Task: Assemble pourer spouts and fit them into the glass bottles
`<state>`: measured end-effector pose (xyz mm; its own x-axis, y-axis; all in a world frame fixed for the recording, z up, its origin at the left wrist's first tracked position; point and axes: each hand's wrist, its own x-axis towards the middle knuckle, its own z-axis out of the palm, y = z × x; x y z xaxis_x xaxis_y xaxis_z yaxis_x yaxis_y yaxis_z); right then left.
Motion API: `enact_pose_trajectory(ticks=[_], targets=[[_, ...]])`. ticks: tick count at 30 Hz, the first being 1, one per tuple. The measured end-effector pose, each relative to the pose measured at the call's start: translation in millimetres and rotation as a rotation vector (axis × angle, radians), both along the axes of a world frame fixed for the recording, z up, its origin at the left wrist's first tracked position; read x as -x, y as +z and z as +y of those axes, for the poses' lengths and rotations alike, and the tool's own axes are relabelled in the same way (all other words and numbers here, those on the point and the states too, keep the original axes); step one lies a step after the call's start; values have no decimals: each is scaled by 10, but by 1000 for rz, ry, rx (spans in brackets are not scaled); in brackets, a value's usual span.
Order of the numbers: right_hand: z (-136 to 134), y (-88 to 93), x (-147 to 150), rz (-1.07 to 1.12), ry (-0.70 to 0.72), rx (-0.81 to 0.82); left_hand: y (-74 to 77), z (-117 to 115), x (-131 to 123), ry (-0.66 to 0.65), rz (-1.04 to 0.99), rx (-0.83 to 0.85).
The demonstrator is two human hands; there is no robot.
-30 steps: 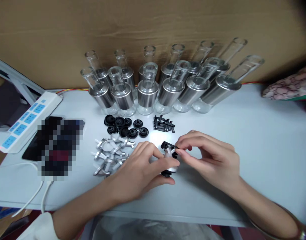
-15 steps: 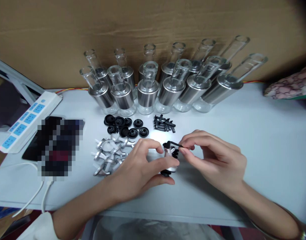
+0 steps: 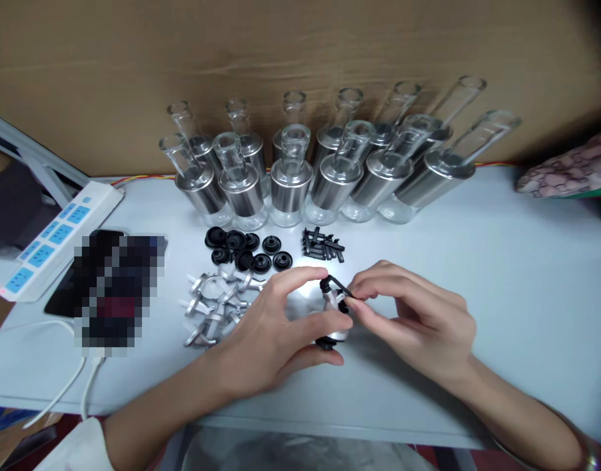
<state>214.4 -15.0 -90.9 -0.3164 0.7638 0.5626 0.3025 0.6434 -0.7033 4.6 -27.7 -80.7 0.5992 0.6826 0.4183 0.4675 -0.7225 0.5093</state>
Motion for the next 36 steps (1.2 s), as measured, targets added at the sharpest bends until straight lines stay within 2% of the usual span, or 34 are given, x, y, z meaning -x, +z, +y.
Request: enact_pose_trajectory(ticks=[12,18,21,25,27,29,36], targets=[[-24,-3,30,70,25,104,44,8,45,-35,15,73],[-27,-1,24,106,40,178,28,12,60,-37,28,26],[-5,11,21,231,112,381,27,8,63,-5,16,3],[39,12,44,507,317,910,17,-2,54,-11,-25,17],[53,5,58,571,441,1084,15,0,51,-33,-19,48],[55,-3,67,571,542,1157,19,6,52,-44,-6,77],[37,8,57,555,762,1200,56,-6,66,-126,-65,151]])
